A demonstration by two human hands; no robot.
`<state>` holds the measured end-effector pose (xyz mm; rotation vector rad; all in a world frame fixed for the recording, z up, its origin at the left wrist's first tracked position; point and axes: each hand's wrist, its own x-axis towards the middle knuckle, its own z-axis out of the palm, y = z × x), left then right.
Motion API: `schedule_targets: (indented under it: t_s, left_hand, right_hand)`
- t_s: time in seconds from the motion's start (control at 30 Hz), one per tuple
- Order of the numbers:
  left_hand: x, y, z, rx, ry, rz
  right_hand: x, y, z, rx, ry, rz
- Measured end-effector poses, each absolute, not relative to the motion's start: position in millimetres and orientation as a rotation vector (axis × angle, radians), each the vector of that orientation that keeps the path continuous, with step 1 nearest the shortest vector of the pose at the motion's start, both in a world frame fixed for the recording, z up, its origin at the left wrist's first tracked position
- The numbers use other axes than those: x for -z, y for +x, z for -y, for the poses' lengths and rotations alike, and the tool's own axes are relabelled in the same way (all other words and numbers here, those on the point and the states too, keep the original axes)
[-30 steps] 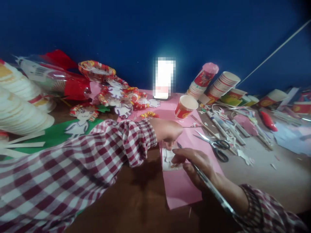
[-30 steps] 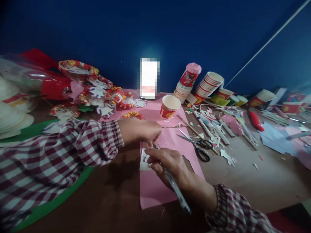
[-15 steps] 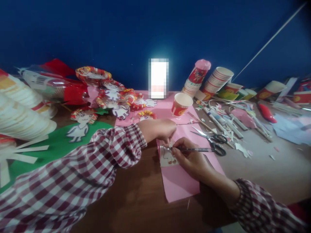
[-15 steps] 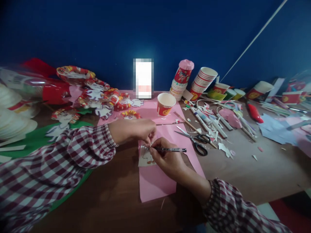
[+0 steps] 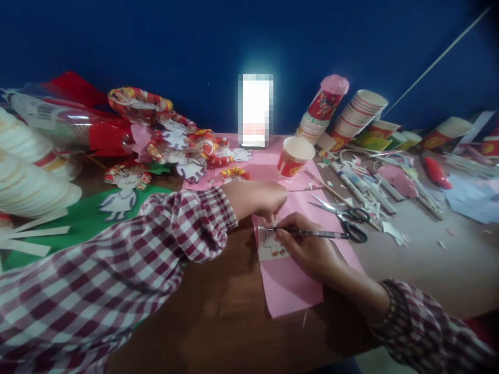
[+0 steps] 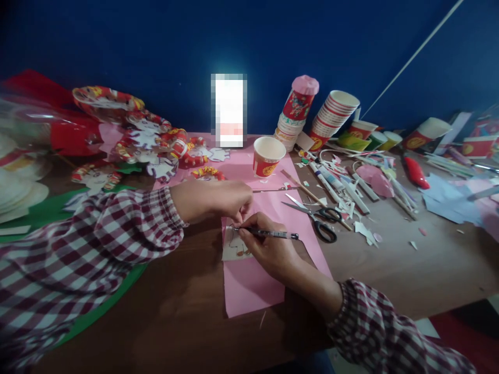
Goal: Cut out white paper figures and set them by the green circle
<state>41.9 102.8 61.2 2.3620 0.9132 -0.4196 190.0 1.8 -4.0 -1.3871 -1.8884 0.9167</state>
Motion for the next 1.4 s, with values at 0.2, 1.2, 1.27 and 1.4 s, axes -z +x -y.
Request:
schedule_targets:
  t_s: [0.2,1.2,1.27,1.4]
  left_hand:
    - [-47.2,42.2,-109.7,0.379,2.43,-0.858]
    - [-31.1,32.2,-108.1,0.193,2.377,-0.858]
    - [-27.9,30.7,-109.2,0.168,2.377,-0.869]
    - [-25.5,30.1,-110.3,0.182,2.354,-0.868]
  right_hand:
    - [0.6,200.1,6.7,-0.863,-1.191,2.008]
    - [-6.1,215.0,12.2,-0.155,-0.995,2.715]
    - [-3.3,216.8,10.7,-0.195,-0.978,2.689]
    - [-1.0,223.0,8.0,-0.362,-0.87,2.509]
